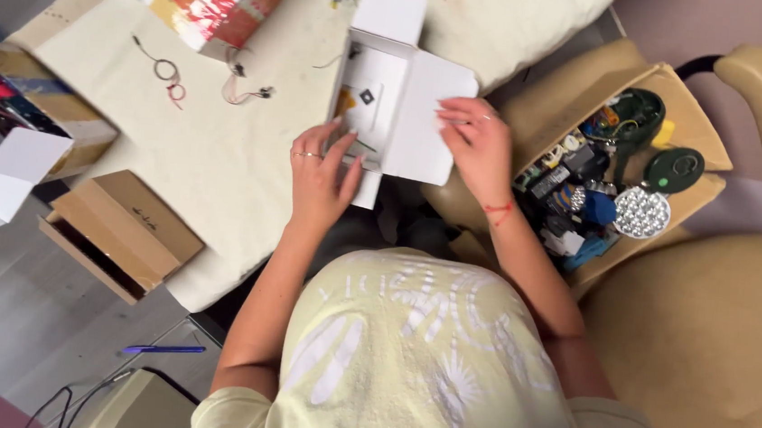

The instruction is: The person transfers small electronic components and accessories from a white box on a table into a larger cardboard box on a chair. They handle items one by one, including wires, adapters, and small devices, then close the white box and carry it away.

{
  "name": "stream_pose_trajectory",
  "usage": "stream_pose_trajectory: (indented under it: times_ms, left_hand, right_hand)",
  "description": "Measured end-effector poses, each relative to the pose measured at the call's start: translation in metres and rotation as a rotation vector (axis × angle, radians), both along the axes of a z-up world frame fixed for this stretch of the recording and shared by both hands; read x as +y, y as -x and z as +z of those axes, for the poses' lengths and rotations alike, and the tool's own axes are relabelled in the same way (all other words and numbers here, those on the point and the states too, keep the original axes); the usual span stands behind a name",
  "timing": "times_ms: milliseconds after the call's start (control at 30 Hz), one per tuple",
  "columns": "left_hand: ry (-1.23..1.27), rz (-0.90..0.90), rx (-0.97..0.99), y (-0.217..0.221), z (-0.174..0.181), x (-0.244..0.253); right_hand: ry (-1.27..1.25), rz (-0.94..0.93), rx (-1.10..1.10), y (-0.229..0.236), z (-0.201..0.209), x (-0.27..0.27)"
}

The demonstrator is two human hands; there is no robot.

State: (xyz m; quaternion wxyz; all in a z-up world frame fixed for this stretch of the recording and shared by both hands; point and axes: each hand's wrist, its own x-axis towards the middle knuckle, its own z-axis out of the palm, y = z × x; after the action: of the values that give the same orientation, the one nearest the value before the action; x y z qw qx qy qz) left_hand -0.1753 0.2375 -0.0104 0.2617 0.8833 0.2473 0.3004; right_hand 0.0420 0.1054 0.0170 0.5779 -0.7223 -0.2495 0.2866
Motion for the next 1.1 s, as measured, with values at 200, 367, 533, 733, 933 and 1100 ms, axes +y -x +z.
stream_pose_trajectory:
  times_ms: [200, 367, 533, 733, 933, 1100]
  left_hand:
    - [0.274, -0.139, 0.098, 0.02, -0.015, 0.028]
    - [0.333, -0.156, 0.121, 0.024, -0.023, 0.035]
    - [0.339, -0.173, 0.095, 0.02, -0.04, 0.033]
    - [0.384, -0.183, 0.042, 0.015, -0.049, 0.026]
    - [0.394, -0.168, 0.022, 0.011, -0.056, 0.021]
    - [0.385, -0.177, 0.03, 0.011, -0.051, 0.023]
  right_hand:
    - [0.084, 0.114, 0.117, 0.019, -0.053, 0.095]
    - [0.075, -0.157, 0.316, 0.041, -0.091, 0.146]
    - [0.235, -0.243, 0.314, 0.038, -0.144, 0.16]
    - [0.362, -0.2, 0.218, 0.029, -0.167, 0.167]
    - [0.506, -0.197, 0.105, 0.023, -0.163, 0.178]
    - [0.541, -0.144, 0.052, 0.019, -0.173, 0.176]
